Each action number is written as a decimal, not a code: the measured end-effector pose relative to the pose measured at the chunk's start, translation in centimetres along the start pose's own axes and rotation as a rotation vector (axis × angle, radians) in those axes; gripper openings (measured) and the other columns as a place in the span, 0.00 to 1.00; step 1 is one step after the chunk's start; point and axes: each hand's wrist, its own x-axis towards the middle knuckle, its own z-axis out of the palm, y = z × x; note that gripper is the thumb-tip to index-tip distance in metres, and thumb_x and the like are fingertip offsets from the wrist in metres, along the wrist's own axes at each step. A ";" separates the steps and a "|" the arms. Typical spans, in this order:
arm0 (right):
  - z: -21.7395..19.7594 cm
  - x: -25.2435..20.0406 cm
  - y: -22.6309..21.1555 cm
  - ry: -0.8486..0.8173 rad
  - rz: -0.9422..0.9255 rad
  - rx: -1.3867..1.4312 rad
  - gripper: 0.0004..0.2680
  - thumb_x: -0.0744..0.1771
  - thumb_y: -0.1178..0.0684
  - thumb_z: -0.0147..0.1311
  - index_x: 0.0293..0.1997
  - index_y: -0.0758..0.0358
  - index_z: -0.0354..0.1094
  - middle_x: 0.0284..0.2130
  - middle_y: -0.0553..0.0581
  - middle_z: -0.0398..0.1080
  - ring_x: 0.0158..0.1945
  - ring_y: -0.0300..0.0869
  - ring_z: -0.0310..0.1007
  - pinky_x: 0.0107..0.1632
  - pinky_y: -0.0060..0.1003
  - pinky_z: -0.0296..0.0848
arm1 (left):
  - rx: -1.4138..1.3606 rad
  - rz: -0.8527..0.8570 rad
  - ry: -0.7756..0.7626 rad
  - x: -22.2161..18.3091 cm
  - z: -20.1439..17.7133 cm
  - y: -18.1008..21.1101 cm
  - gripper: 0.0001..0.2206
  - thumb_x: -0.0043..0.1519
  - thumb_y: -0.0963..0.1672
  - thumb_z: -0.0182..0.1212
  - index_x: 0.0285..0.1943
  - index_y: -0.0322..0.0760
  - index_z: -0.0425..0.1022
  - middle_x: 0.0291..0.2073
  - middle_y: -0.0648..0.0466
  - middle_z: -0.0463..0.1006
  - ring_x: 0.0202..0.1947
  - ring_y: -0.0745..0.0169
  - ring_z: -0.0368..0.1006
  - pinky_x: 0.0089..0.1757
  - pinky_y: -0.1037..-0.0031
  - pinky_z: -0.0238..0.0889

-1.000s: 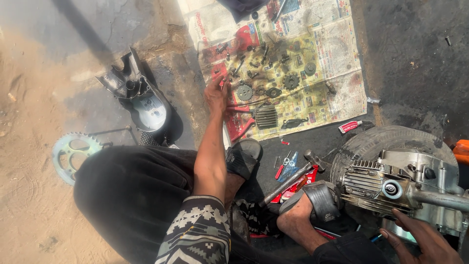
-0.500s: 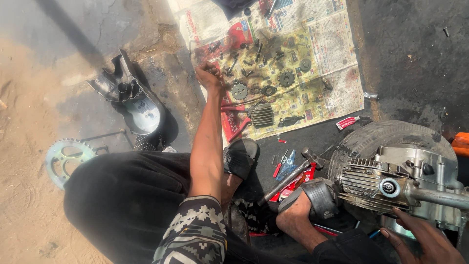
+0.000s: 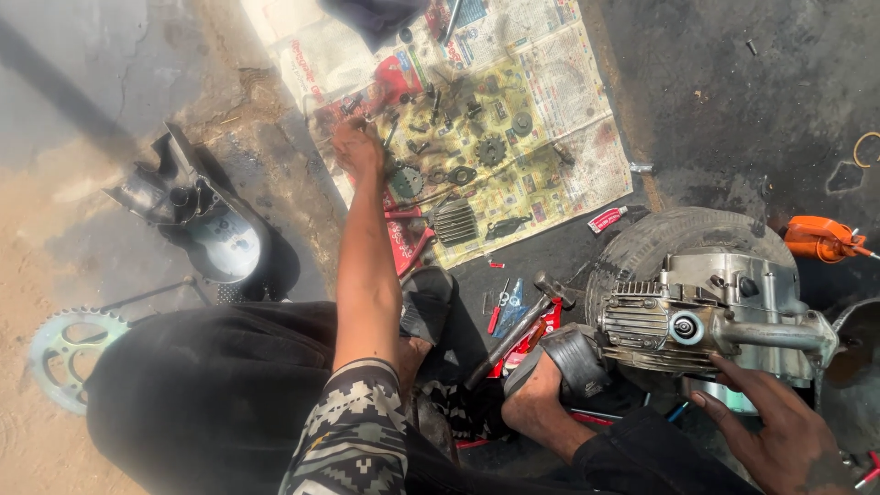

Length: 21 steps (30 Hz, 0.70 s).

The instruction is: The person is repairing a motorcycle engine by assembling and adjusting internal components on the floor.

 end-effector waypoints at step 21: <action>-12.1 -3.1 -7.3 0.695 -0.480 0.586 0.19 0.62 0.60 0.65 0.60 0.60 0.71 0.48 0.60 0.74 0.45 0.47 0.79 0.45 0.39 0.78 | -0.581 0.847 -0.693 -34.3 -16.1 29.6 0.12 0.56 0.47 0.74 0.44 0.37 0.85 0.16 0.62 0.67 0.19 0.76 0.59 0.24 0.74 0.50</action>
